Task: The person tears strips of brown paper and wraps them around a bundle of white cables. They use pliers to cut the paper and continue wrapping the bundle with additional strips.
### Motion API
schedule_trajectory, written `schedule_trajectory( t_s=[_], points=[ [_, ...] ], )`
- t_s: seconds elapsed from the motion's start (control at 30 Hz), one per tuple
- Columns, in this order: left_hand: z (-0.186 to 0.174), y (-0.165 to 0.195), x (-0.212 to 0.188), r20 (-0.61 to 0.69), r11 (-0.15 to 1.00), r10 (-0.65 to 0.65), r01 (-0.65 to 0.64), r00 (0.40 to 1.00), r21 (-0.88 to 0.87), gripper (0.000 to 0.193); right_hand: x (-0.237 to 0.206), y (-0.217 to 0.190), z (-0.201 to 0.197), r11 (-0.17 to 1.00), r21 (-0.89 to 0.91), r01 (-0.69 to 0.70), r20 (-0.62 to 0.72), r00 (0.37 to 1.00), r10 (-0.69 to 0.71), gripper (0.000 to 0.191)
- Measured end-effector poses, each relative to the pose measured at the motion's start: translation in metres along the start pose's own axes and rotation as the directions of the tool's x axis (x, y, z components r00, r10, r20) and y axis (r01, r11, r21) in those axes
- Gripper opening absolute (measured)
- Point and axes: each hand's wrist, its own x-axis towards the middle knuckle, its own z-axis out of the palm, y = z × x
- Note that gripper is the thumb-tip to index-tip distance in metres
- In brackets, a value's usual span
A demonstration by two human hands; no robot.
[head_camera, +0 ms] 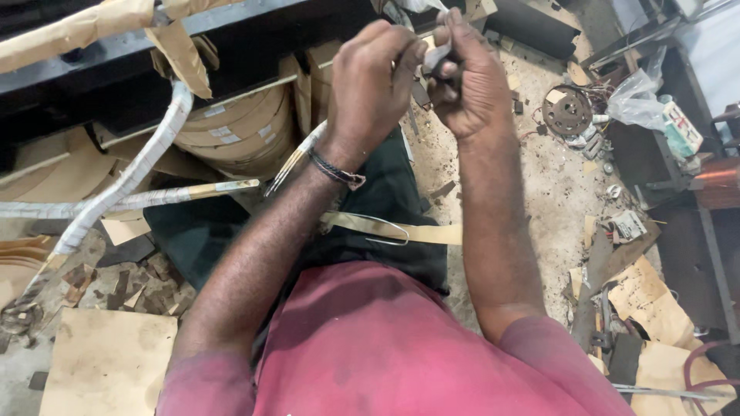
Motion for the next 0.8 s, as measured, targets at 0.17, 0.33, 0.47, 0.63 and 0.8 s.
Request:
schedule_trajectory(
  t_s=[0.17, 0.33, 0.47, 0.63, 0.8],
  points=[
    [0.014, -0.028, 0.022, -0.101, 1.0, 0.002, -0.002, 0.995, 0.0, 0.018, 0.023, -0.034, -0.027, 0.968, 0.193, -0.16, 0.303, 0.948, 0.097, 0.01],
    [0.047, -0.036, 0.048, -0.069, 0.995, -0.098, 0.096, 0.993, -0.029, 0.025, 0.054, -0.034, -0.018, 0.981, 0.173, -0.086, 0.275, 0.961, 0.036, 0.011],
    [0.055, -0.041, 0.046, -0.135, 0.996, -0.068, 0.06, 0.989, -0.06, 0.02, 0.049, -0.019, -0.006, 0.969, 0.076, 0.235, -0.034, 0.972, -0.233, 0.02],
    [0.058, -0.046, 0.046, -0.134, 0.996, -0.083, 0.08, 0.988, -0.026, 0.023, 0.035, 0.012, -0.006, 0.667, -0.375, 0.644, 0.23, 0.762, -0.606, 0.02],
    [0.051, -0.04, 0.046, -0.124, 0.989, -0.116, 0.103, 0.985, -0.109, 0.025, 0.051, 0.019, -0.007, 0.352, -0.522, 0.777, 0.446, 0.6, -0.664, 0.019]
  ],
)
